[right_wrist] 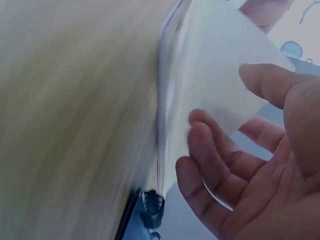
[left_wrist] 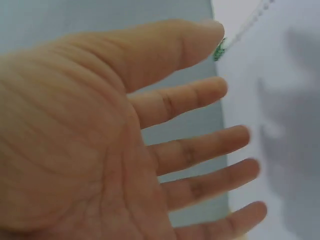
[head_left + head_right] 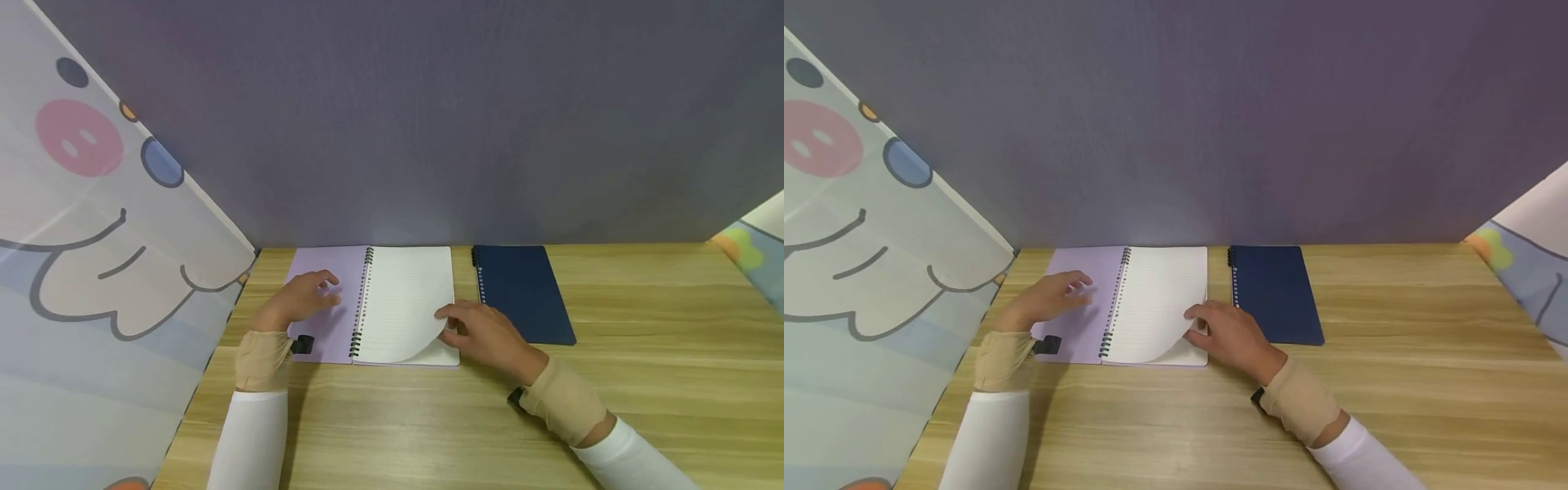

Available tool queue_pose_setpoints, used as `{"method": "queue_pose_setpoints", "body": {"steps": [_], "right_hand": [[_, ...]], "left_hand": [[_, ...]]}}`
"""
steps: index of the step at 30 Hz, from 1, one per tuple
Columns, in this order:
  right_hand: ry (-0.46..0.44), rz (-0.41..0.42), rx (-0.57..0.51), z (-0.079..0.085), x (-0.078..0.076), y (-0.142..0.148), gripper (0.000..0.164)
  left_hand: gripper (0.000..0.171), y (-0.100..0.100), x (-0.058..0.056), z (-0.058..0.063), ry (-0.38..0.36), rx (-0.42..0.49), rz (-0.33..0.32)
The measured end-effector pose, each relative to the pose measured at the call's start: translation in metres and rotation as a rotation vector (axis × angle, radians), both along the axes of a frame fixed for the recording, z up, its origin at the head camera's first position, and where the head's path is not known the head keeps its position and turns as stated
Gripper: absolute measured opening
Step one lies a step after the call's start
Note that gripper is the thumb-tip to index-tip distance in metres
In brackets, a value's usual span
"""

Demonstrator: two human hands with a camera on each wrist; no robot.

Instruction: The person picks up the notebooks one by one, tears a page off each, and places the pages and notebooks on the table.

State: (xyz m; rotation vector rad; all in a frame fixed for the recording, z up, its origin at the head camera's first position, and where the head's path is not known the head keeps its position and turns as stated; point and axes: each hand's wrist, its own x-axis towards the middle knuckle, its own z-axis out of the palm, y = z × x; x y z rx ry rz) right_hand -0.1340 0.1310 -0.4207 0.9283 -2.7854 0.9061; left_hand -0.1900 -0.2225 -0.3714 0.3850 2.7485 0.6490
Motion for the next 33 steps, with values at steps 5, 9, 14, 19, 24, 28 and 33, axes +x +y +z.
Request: {"method": "queue_pose_setpoints", "body": {"steps": [5, 9, 14, 19, 24, 28, 33], "right_hand": [[-0.085, 0.045, -0.108, 0.003, 0.001, -0.002, 0.033], [-0.16, 0.012, -0.174, 0.004, 0.001, -0.002, 0.032], [-0.334, -0.089, -0.273, 0.008, -0.001, -0.002, 0.029], [-0.418, -0.126, -0.348, 0.011, -0.008, -0.004, 0.037], [-0.495, -0.116, -0.432, 0.013, -0.019, -0.01, 0.052], [-0.585, -0.175, -0.486, 0.014, -0.029, -0.017, 0.06], [-0.67, -0.254, -0.5, 0.012, -0.039, -0.024, 0.061]], "left_hand": [[0.048, 0.009, -0.003, -0.009, 0.029, 0.019, -0.058], [0.058, 0.015, -0.006, -0.017, 0.0, -0.034, -0.036], [0.069, 0.02, -0.009, -0.027, -0.029, -0.114, -0.01], [0.073, 0.024, -0.009, -0.028, -0.048, -0.179, 0.009], [0.071, 0.027, -0.01, -0.025, -0.063, -0.221, 0.037], [0.07, 0.031, -0.01, -0.026, -0.049, -0.25, 0.036], [0.07, 0.035, -0.011, -0.027, -0.039, -0.273, 0.037]]}}
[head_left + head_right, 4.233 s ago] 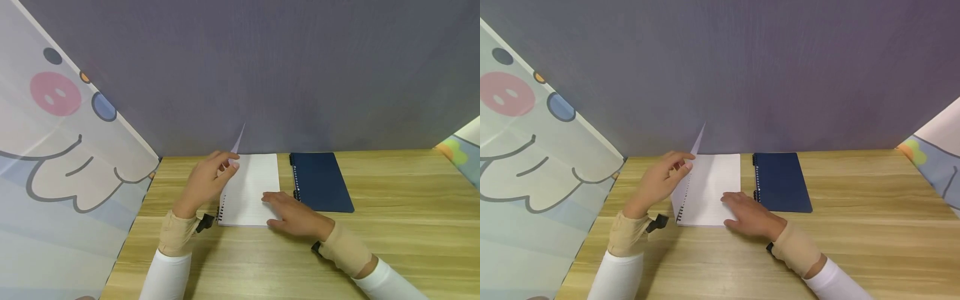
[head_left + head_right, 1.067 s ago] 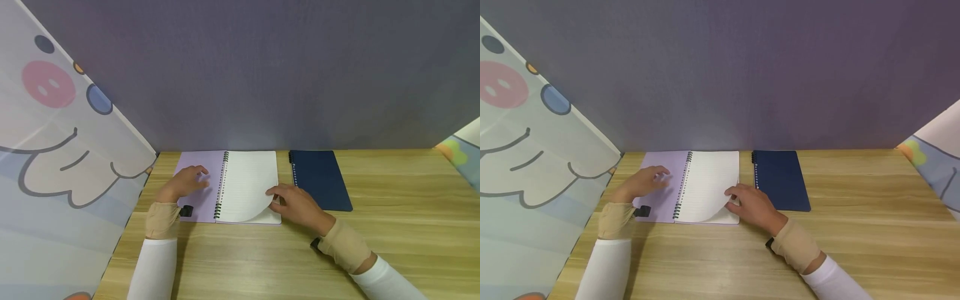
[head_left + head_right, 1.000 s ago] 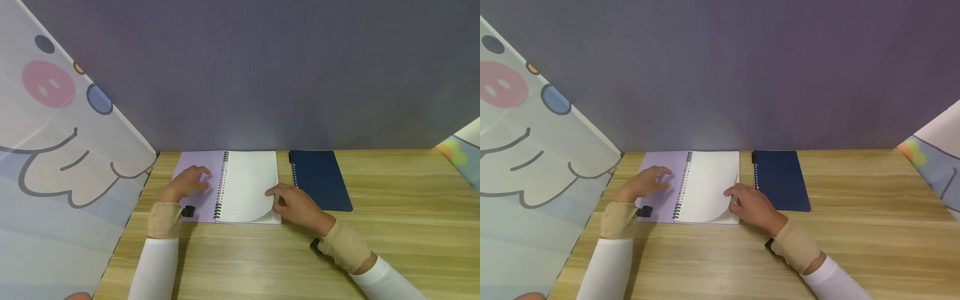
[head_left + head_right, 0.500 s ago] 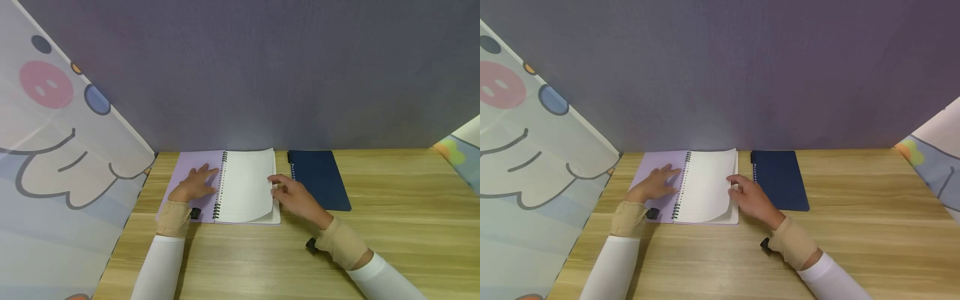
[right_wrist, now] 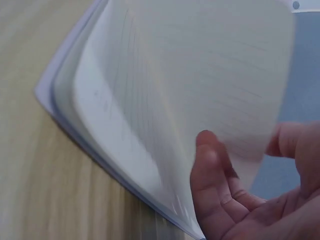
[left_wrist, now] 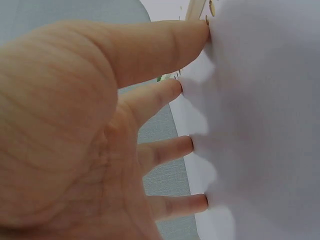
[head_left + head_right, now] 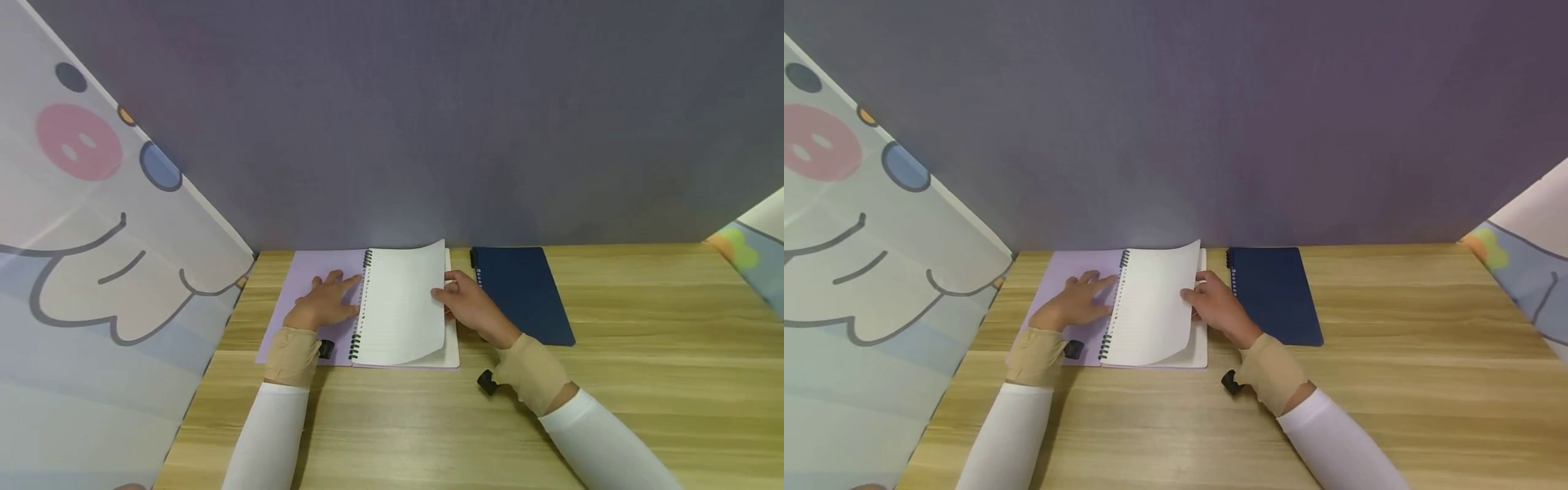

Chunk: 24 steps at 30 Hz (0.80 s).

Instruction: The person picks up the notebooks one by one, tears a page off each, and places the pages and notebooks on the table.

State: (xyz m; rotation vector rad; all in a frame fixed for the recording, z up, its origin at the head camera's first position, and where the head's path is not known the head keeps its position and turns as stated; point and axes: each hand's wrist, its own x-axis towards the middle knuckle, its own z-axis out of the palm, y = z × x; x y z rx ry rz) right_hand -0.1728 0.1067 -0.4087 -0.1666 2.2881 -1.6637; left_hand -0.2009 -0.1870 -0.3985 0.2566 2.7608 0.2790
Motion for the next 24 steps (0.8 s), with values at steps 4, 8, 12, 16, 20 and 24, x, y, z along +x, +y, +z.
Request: {"method": "queue_pose_setpoints", "body": {"steps": [4, 8, 12, 16, 20, 24], "right_hand": [[-0.006, -0.014, 0.047, -0.0037, -0.0043, -0.0032, 0.055], [0.02, -0.021, 0.13, -0.0058, -0.0056, -0.0042, 0.046], [0.05, -0.014, 0.187, -0.0061, -0.0054, -0.0044, 0.031], [0.076, -0.001, 0.232, -0.0063, -0.0041, -0.004, 0.023], [0.08, 0.014, 0.238, -0.0084, -0.0041, -0.0017, 0.032], [0.079, 0.031, 0.24, -0.009, -0.005, 0.0003, 0.032]], "left_hand": [[0.069, 0.0026, -0.0005, -0.0002, 0.007, -0.009, 0.0], [0.068, 0.0037, -0.0018, -0.0004, 0.014, -0.018, 0.0], [0.067, 0.0042, -0.0029, -0.0021, 0.013, -0.036, 0.004], [0.064, 0.005, -0.0029, -0.0035, 0.006, -0.05, 0.015], [0.06, 0.0061, -0.0031, -0.0041, 0.001, -0.062, 0.025], [0.06, 0.0068, -0.004, -0.0043, 0.003, -0.066, 0.035]]}}
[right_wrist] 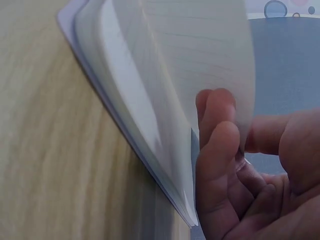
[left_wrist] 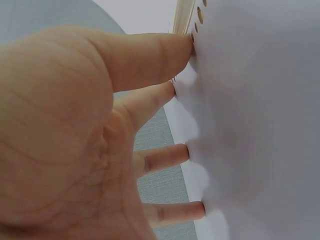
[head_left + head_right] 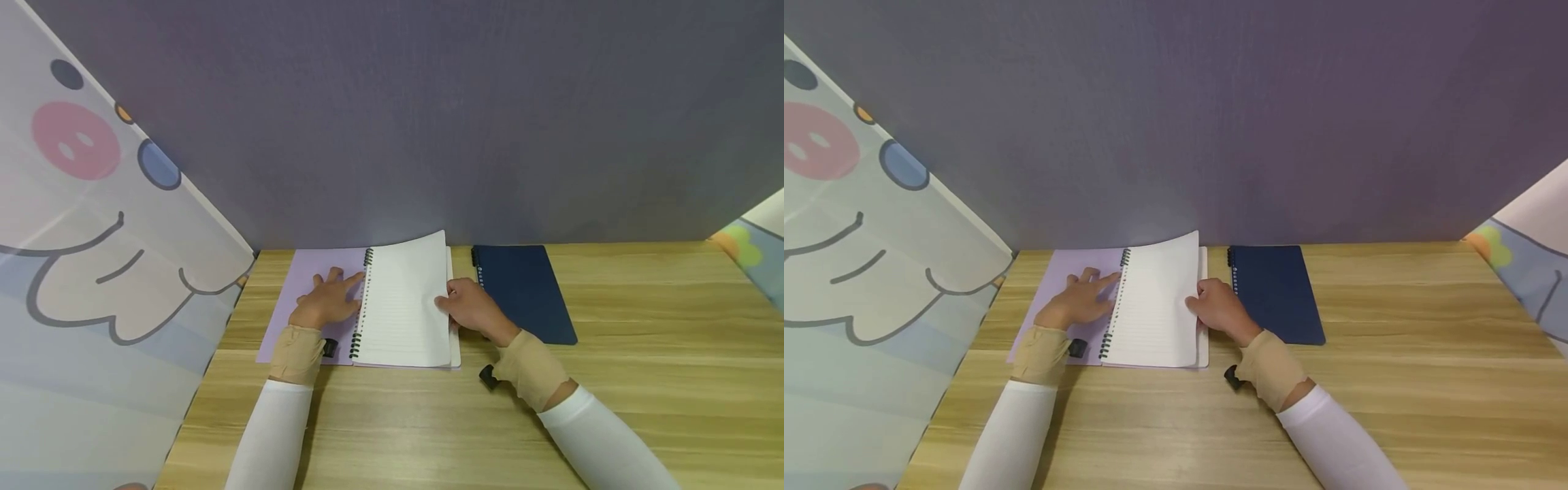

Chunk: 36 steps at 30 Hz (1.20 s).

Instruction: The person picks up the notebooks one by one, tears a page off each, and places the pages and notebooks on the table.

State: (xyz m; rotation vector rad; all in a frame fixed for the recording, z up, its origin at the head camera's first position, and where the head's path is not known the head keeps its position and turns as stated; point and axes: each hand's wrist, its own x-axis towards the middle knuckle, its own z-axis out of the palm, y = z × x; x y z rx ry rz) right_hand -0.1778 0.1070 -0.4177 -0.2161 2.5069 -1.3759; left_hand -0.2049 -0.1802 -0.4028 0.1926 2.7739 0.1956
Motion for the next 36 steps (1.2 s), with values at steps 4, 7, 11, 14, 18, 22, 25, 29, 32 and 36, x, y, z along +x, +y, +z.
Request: {"method": "queue_pose_setpoints", "body": {"steps": [4, 7, 11, 14, 18, 22, 25, 29, 32, 36], "right_hand": [[-0.007, 0.02, 0.008, 0.0014, 0.0001, 0.0008, 0.029], [-0.021, 0.044, 0.016, 0.0015, -0.0002, 0.0015, 0.028], [-0.03, 0.062, 0.027, 0.0014, -0.0004, 0.0019, 0.026], [-0.039, 0.059, 0.042, 0.0003, -0.0009, 0.002, 0.024], [-0.071, 0.032, 0.051, -0.0023, -0.0016, 0.0014, 0.022], [-0.088, 0.016, 0.033, -0.0042, -0.0013, -0.0001, 0.03], [-0.089, 0.021, 0.023, -0.0048, -0.0008, -0.0009, 0.037], [-0.084, 0.026, 0.041, -0.0044, 0.0003, -0.0009, 0.037], [-0.063, 0.038, 0.077, -0.0038, 0.0006, 0.0, 0.036], [-0.026, 0.068, 0.117, -0.0041, -0.0006, 0.002, 0.036]], "left_hand": [[0.06, 0.0001, -0.0007, 0.0, 0.001, -0.001, 0.009], [0.058, 0.0002, -0.0006, 0.0004, 0.002, -0.003, 0.014], [0.057, 0.001, -0.0009, 0.001, 0.01, 0.002, 0.022], [0.057, 0.0016, -0.002, 0.0007, 0.017, 0.001, 0.026], [0.057, 0.0021, -0.0037, -0.0001, 0.02, -0.008, 0.025], [0.057, 0.0029, -0.0048, 0.0, 0.019, -0.005, 0.024], [0.057, 0.0035, -0.0057, 0.0, 0.017, 0.001, 0.028], [0.059, 0.0047, -0.0059, -0.0003, 0.018, 0.002, 0.041], [0.06, 0.0056, -0.0058, -0.0011, 0.024, -0.003, 0.051], [0.06, 0.0059, -0.0074, -0.0031, 0.029, -0.012, 0.054]]}}
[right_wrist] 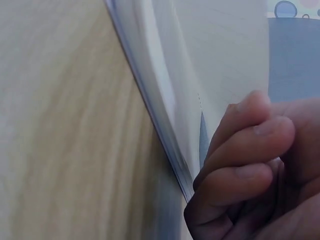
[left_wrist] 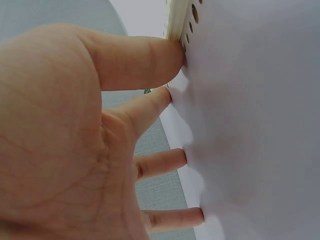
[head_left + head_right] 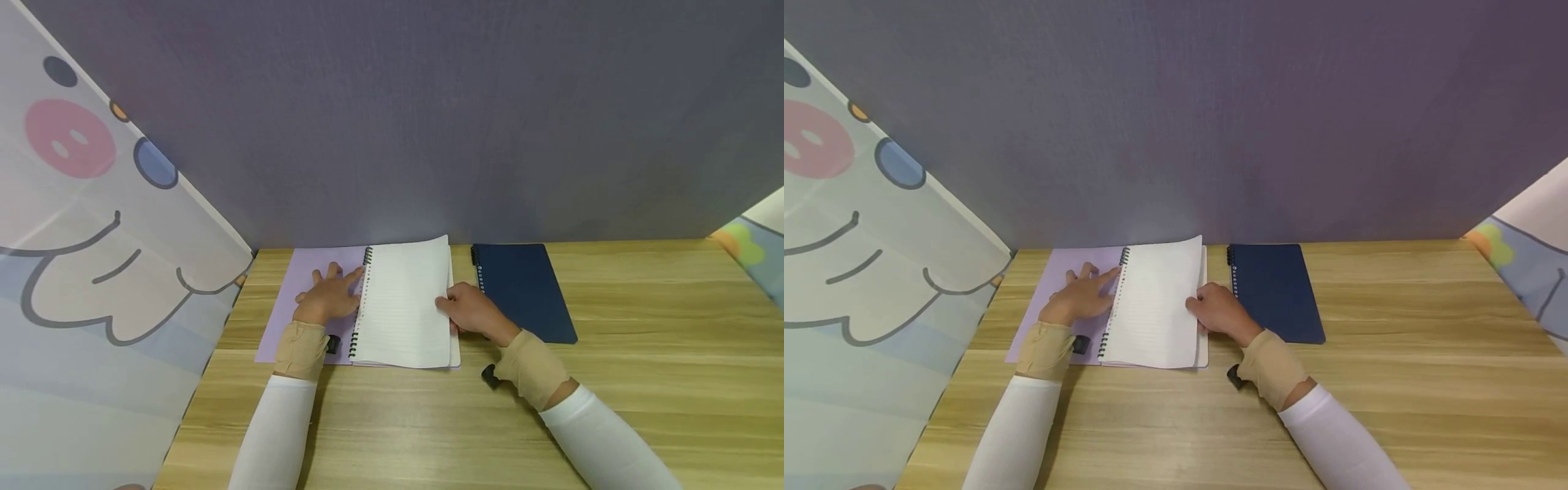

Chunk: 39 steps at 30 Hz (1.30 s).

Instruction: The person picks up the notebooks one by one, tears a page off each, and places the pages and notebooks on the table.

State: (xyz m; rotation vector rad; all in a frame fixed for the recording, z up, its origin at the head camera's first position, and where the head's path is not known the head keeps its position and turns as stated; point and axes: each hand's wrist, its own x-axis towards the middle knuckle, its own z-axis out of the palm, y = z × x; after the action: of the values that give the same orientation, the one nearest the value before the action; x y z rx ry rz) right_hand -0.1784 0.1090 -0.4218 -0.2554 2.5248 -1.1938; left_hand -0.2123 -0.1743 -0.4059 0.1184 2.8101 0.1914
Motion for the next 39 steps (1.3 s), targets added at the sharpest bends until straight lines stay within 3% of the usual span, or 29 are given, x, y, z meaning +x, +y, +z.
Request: {"method": "queue_pose_setpoints", "body": {"steps": [17, 30, 39], "right_hand": [[-0.024, 0.111, 0.066, -0.0001, 0.0028, -0.0015, 0.033], [-0.048, 0.132, 0.115, 0.0021, 0.0058, -0.0025, 0.033], [-0.08, 0.162, 0.077, 0.005, 0.0046, 0.0005, 0.033]], "left_hand": [[0.063, 0.0, -0.0034, -0.0018, -0.014, -0.003, 0.012], [0.065, -0.0008, -0.0041, -0.001, -0.026, 0.01, 0.017], [0.065, 0.0, -0.0028, 0.0021, -0.043, 0.028, 0.034]]}}
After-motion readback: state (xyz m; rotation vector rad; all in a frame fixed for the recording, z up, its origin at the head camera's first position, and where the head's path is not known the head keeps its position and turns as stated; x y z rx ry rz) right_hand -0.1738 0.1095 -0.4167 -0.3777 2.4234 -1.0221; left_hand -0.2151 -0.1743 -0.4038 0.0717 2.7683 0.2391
